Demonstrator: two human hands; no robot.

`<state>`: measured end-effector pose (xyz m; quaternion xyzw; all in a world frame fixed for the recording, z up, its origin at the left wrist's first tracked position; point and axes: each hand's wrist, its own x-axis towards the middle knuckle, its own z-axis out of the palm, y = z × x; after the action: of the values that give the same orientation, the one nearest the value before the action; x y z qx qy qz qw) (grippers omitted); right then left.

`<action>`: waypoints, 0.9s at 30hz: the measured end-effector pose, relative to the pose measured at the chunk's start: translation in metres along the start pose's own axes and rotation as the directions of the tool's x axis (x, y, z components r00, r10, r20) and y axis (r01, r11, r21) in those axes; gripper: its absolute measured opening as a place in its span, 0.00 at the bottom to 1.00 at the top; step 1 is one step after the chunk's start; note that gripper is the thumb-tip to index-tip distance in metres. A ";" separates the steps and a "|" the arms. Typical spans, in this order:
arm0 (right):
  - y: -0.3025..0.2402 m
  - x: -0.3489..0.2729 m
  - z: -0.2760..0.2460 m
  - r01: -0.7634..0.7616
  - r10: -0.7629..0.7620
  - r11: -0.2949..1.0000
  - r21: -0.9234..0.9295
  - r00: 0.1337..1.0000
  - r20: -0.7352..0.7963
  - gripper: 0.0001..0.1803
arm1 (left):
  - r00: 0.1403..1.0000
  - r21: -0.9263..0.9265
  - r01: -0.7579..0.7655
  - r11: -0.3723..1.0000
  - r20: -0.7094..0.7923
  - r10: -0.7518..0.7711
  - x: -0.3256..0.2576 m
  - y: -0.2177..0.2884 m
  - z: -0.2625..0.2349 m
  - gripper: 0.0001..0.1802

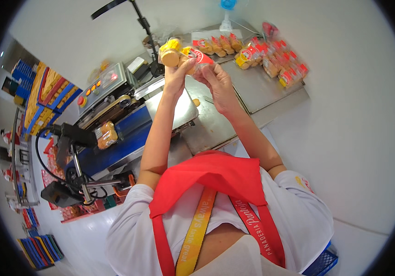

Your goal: The person places buns into clear plastic bags, seals them using a heat-sealing machine, and stacks the packaged buns into a red crate. The person repeats this process for multiple buns throughout the clip.

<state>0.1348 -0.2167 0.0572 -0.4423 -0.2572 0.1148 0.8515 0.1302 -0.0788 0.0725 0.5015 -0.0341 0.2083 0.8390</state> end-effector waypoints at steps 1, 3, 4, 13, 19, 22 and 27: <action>0.001 0.003 -0.004 -0.009 0.008 1.000 -0.009 0.996 -0.084 0.11 | 0.999 -0.002 0.024 1.000 0.034 -0.024 -0.007 -0.003 0.007 0.32; 0.000 0.015 -0.032 0.029 -0.038 0.998 -0.063 0.989 -0.144 0.08 | 0.999 0.076 0.033 0.997 -0.016 -0.031 -0.008 -0.019 0.004 0.39; -0.001 0.022 -0.049 0.048 -0.064 0.994 -0.096 0.983 -0.172 0.10 | 0.999 0.111 0.035 0.993 -0.039 -0.031 -0.008 -0.026 0.002 0.42; 0.110 0.012 -0.273 -0.085 -0.333 0.657 -0.749 0.858 -0.390 0.16 | 0.984 0.368 0.069 0.927 -0.180 -0.001 -0.040 -0.015 -0.023 0.33; 0.060 0.002 -0.286 -0.417 -0.024 -0.042 -0.908 0.909 -0.417 0.15 | 0.978 0.414 0.070 0.907 -0.209 0.020 -0.062 -0.001 -0.041 0.23; 0.011 0.031 -0.300 -0.205 -0.510 -0.535 -0.819 0.852 0.120 0.14 | 0.977 0.417 0.064 0.907 -0.211 0.028 -0.064 0.002 -0.039 0.21; -0.011 0.079 -0.362 0.029 -0.157 -0.651 -0.759 0.973 0.172 0.14 | 0.991 0.344 0.082 0.935 -0.124 -0.041 -0.065 0.000 -0.016 0.18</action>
<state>0.3960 -0.4411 -0.0801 -0.9272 -0.2296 -0.2950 -0.0222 0.0681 -0.0854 0.0471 0.6300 0.0675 0.2130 0.7437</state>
